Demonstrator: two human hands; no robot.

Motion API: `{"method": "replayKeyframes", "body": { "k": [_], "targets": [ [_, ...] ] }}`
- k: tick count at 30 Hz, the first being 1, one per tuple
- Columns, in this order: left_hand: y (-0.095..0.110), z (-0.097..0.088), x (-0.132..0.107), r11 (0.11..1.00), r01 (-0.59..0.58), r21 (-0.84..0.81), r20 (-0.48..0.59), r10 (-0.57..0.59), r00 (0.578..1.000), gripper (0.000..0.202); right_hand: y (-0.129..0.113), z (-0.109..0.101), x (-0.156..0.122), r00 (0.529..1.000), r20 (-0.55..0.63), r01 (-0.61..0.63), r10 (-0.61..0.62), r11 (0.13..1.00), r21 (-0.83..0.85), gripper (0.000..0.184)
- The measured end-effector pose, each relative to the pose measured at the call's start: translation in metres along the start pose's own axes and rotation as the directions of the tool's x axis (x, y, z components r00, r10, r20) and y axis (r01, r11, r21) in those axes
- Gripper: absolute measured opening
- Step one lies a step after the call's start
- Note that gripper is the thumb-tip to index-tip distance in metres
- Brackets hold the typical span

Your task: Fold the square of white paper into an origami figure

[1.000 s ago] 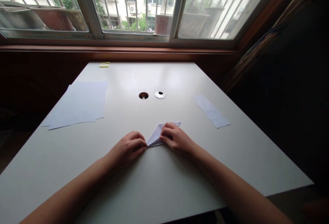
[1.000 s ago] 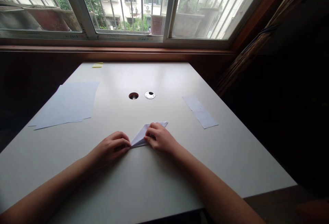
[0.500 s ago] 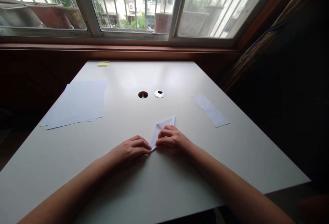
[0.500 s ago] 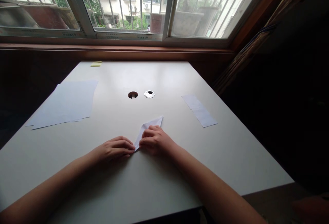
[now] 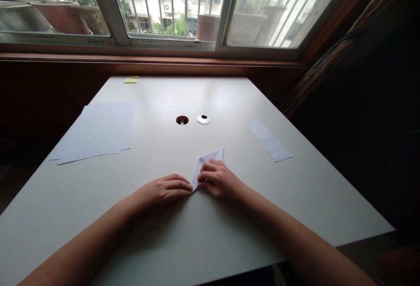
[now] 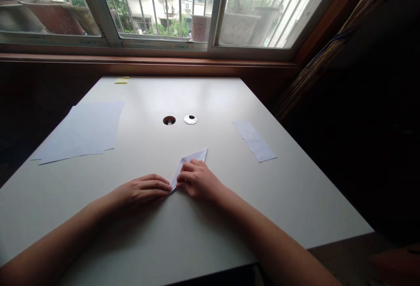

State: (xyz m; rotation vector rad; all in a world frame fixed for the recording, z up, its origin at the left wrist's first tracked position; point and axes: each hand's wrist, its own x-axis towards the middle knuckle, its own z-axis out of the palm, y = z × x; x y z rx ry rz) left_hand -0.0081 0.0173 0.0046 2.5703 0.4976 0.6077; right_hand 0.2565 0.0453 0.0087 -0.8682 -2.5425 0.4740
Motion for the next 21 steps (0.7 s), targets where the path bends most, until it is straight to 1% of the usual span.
{"method": "replayKeyframes", "body": {
  "k": [4,8,11,14,18,21],
  "targets": [
    [0.003,-0.003,0.002,0.999,0.001,0.041,0.020,-0.002,1.000,0.047,0.001,0.001,0.000,1.000,0.002,-0.001,0.001,1.000,-0.001,0.003],
    [0.009,-0.006,0.006,0.998,-0.031,0.050,-0.002,0.031,1.000,0.045,0.002,0.001,0.000,1.000,-0.006,0.003,-0.003,1.000,0.013,0.003],
    [0.011,-0.007,0.007,0.997,-0.040,0.062,0.007,0.040,0.999,0.045,0.003,0.002,-0.001,1.000,-0.013,0.014,-0.014,0.999,0.030,0.003],
    [0.010,-0.006,0.007,0.996,-0.030,0.081,0.017,0.028,0.999,0.045,0.006,0.003,-0.001,0.999,-0.021,0.030,-0.030,0.999,0.038,0.004],
    [0.008,-0.002,0.006,0.996,-0.012,0.089,-0.010,0.013,1.000,0.040,0.007,0.005,-0.001,0.998,-0.032,0.049,-0.048,0.998,0.026,0.007],
    [0.009,-0.001,0.007,0.994,-0.006,0.112,-0.014,0.007,1.000,0.039,0.006,0.005,0.000,0.999,-0.024,0.039,-0.039,0.999,0.014,0.007]
  ]
}}
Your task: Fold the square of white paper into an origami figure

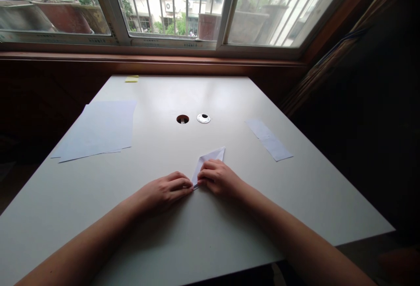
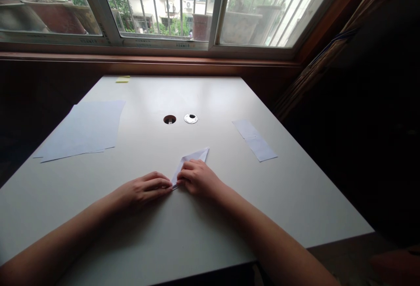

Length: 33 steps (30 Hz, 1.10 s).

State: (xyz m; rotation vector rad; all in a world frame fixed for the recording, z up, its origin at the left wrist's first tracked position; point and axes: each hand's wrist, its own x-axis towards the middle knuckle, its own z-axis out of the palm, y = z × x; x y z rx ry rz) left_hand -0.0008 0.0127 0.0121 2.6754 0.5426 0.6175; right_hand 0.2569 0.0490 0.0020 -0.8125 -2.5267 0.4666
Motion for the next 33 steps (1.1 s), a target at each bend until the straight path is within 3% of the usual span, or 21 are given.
{"method": "replayKeyframes", "body": {
  "k": [9,14,21,28,33],
  "targets": [
    [-0.007,0.001,-0.004,1.000,-0.026,0.003,-0.006,0.026,1.000,0.040,0.001,-0.002,0.000,1.000,0.014,-0.008,0.007,0.999,0.043,0.006],
    [-0.011,0.006,-0.004,0.999,0.030,0.032,-0.064,-0.028,0.998,0.037,0.001,0.000,0.000,1.000,-0.015,-0.016,0.016,0.999,0.037,0.005],
    [-0.006,0.010,0.004,0.979,0.151,0.139,-0.110,-0.136,0.985,0.014,-0.005,0.007,0.003,0.998,-0.070,-0.003,0.007,0.998,0.056,0.012],
    [-0.004,0.010,0.003,0.957,0.242,0.162,-0.135,-0.222,0.966,0.016,-0.003,-0.001,0.001,0.997,-0.063,0.056,-0.051,0.995,0.079,0.010],
    [-0.005,0.006,-0.002,0.938,0.322,0.129,-0.161,-0.301,0.940,0.015,0.007,-0.008,-0.004,0.995,-0.095,0.027,-0.022,0.998,0.052,0.010]
  ]
}}
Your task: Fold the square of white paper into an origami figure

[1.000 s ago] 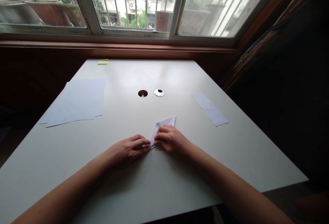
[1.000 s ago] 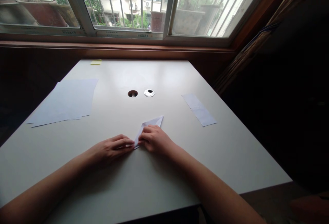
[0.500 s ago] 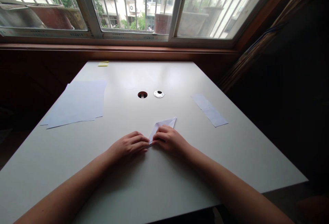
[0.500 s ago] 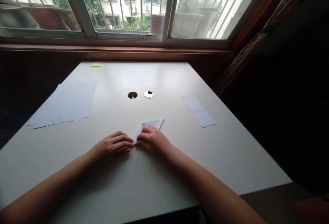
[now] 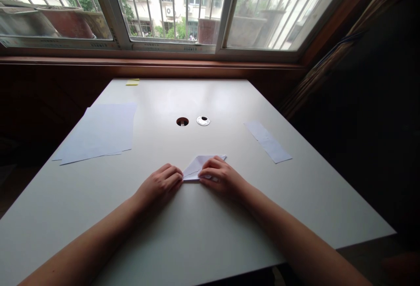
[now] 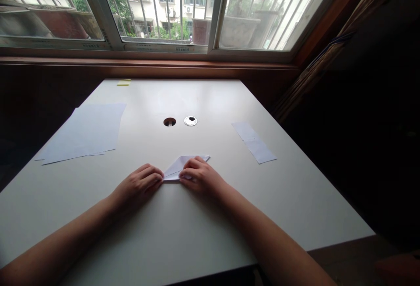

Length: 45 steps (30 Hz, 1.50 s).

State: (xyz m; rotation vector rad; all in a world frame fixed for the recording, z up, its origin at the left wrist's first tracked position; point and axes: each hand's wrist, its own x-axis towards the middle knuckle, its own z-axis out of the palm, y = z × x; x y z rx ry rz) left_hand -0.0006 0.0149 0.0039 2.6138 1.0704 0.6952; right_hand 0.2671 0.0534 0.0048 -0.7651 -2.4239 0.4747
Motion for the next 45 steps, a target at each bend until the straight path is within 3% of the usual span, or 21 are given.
{"method": "replayKeyframes", "body": {
  "k": [11,24,28,38,45],
  "targets": [
    [-0.003,0.000,-0.003,1.000,-0.009,-0.019,-0.009,0.009,1.000,0.014,0.006,0.004,-0.002,0.998,-0.033,-0.059,0.057,0.997,-0.050,0.013],
    [0.000,-0.002,-0.001,0.999,0.004,-0.046,-0.006,-0.004,1.000,0.015,0.007,0.006,0.003,0.941,-0.015,-0.339,0.339,0.936,-0.093,0.020],
    [0.001,0.000,0.000,0.996,0.014,-0.083,-0.012,-0.015,1.000,0.012,0.007,0.006,0.005,0.932,0.007,-0.360,0.361,0.929,-0.085,0.017],
    [0.006,0.009,0.005,0.979,0.159,-0.129,-0.022,-0.164,0.986,0.012,0.001,-0.002,0.006,0.932,0.059,-0.360,0.358,0.932,0.025,0.009],
    [0.009,0.008,0.007,0.978,0.173,-0.120,-0.003,-0.175,0.985,0.009,-0.005,0.002,0.008,0.900,0.028,-0.434,0.435,0.900,-0.034,0.014]
  ]
}}
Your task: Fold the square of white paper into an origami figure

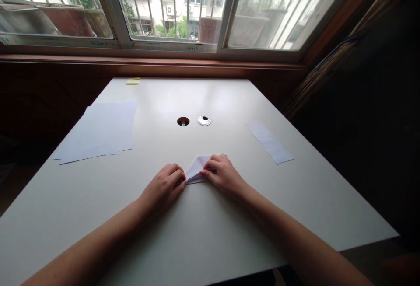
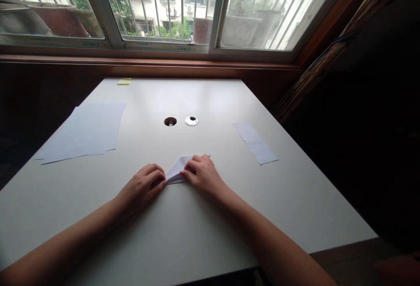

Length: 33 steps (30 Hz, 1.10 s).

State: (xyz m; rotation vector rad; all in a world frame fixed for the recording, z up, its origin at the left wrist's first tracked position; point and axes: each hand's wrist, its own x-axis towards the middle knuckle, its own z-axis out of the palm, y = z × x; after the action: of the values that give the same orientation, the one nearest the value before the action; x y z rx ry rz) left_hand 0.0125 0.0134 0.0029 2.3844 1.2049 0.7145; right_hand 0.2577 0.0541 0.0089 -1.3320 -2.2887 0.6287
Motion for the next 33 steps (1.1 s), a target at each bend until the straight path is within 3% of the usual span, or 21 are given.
{"method": "replayKeyframes", "body": {
  "k": [4,11,22,33],
  "targets": [
    [-0.003,0.002,-0.001,0.999,-0.033,0.021,-0.007,0.033,0.999,0.013,-0.001,0.003,-0.001,1.000,-0.013,-0.012,0.012,0.999,-0.036,0.016],
    [-0.006,0.001,-0.005,0.956,-0.221,0.195,0.023,0.221,0.975,0.044,-0.002,0.004,0.000,1.000,-0.009,-0.007,0.007,1.000,-0.028,0.015],
    [0.003,0.006,-0.005,0.867,-0.284,0.408,0.109,0.263,0.959,0.037,-0.001,0.004,0.000,0.999,-0.037,-0.012,0.011,0.999,-0.040,0.013],
    [0.002,0.007,-0.009,0.870,-0.346,0.352,0.160,0.308,0.938,0.048,-0.001,0.002,-0.001,1.000,-0.014,-0.020,0.018,0.990,-0.140,0.011]
  ]
}}
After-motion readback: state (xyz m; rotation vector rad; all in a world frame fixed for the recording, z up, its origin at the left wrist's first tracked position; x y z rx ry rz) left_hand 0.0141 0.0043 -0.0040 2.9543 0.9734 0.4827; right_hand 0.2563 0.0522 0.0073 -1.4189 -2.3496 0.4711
